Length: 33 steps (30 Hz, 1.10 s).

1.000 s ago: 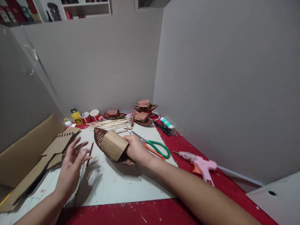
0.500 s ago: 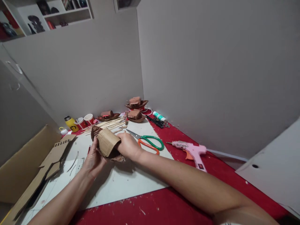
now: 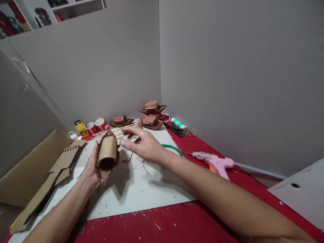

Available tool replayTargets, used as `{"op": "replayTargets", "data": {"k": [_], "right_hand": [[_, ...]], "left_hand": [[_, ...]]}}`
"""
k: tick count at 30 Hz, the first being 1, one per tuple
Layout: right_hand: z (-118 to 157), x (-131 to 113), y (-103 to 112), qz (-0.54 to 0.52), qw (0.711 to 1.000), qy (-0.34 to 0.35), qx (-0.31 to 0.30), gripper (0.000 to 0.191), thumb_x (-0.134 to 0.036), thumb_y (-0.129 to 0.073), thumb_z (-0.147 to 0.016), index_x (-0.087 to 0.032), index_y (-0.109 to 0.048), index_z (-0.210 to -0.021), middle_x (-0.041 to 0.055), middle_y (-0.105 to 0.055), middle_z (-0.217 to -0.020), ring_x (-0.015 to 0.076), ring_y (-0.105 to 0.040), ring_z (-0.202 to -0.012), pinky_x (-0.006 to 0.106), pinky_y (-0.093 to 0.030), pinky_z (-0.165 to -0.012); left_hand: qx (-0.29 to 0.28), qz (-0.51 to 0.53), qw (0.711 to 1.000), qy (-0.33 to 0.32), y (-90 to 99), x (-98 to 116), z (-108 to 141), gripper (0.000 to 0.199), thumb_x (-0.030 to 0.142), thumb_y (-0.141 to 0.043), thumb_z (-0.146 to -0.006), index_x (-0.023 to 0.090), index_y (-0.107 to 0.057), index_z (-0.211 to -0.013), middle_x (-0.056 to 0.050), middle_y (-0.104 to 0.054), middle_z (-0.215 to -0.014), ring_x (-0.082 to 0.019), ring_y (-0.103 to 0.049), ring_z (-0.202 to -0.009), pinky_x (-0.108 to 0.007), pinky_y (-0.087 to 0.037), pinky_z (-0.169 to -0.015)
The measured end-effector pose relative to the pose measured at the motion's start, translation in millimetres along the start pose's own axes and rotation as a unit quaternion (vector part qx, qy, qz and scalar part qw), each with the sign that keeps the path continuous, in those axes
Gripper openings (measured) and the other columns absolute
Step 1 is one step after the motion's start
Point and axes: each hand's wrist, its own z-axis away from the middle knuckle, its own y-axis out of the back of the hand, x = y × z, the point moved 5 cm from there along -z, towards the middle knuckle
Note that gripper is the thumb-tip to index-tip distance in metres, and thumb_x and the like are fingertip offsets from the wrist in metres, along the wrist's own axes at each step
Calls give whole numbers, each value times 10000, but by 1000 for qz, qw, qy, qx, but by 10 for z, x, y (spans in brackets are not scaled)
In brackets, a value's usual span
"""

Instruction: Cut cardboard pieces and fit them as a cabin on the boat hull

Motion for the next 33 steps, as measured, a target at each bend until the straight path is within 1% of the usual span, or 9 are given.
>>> {"op": "replayTargets", "data": {"k": [2,4,6,8,12,15,23,27,33], "right_hand": [[36,-71,-54,24,994,109,-5,523,-506,-540,-915,-253,-483,-1370,119,-536,-1391,273,-489,-1269,522,-387,-1034],[93,-100,-165,69,976,202,-34,628,-588,-511,-904,-254,-419,-1428,133,-458,-1459,289,-389,-1351,552,-294,-1097],[137,-87,-264,106,959,256,-56,679,-635,-499,-885,-224,-436,-1422,157,-469,-1441,298,-381,-1352,547,-269,-1105],[158,-61,-328,129,948,282,-69,682,-651,-489,-877,-193,-482,-1383,173,-517,-1394,300,-411,-1329,543,-264,-1099],[178,-38,-385,133,938,310,-84,649,-659,-479,-866,-175,-553,-1292,164,-628,-1246,288,-526,-1204,528,-306,-1058],[201,-43,-408,121,931,331,-90,615,-666,-446,-875,-170,-590,-1208,147,-670,-1109,265,-594,-1058,498,-356,-1009],[237,-15,-509,126,937,309,-106,614,-646,-242,-941,-169,-628,-965,120,-656,-882,255,-553,-847,446,-402,-828],[274,10,-563,141,934,310,-109,625,-647,-217,-940,-168,-618,-934,115,-639,-849,253,-547,-807,443,-395,-804],[292,18,-590,145,936,304,-99,632,-653,-212,-934,-166,-614,-904,108,-618,-829,249,-534,-782,444,-392,-787]], "left_hand": [[-9,-7,1000,24,-7,-62,14,579,614,-451,-905,94,-637,-1079,-143,-738,-849,-259,-716,-707,-382,-586,-645],[-18,-13,998,54,-5,-149,16,617,639,-442,-896,78,-641,-1059,-148,-733,-836,-258,-712,-711,-372,-579,-662],[-27,-17,996,85,-1,-242,18,628,650,-434,-892,76,-648,-1029,-141,-729,-812,-257,-707,-717,-357,-565,-674],[-22,-26,993,109,4,-323,30,610,637,-432,-898,81,-651,-1021,-129,-725,-782,-256,-702,-712,-341,-548,-667],[18,-54,992,108,-12,-413,84,510,548,-444,-927,96,-648,-1048,-112,-729,-775,-240,-694,-681,-329,-525,-655],[14,-55,992,116,-77,-465,129,463,490,-449,-938,87,-665,-1012,-109,-724,-743,-227,-678,-632,-324,-513,-639],[-1,-65,989,136,-154,-606,187,374,392,-438,-955,107,-680,-966,-47,-679,-638,-179,-617,-542,-285,-495,-627],[0,-65,988,141,-117,-682,189,346,355,-447,-952,105,-684,-914,-36,-653,-595,-166,-583,-502,-272,-482,-590],[11,-69,987,146,-79,-704,196,306,321,-474,-925,105,-681,-861,-61,-678,-638,-174,-591,-507,-275,-470,-540]]}}
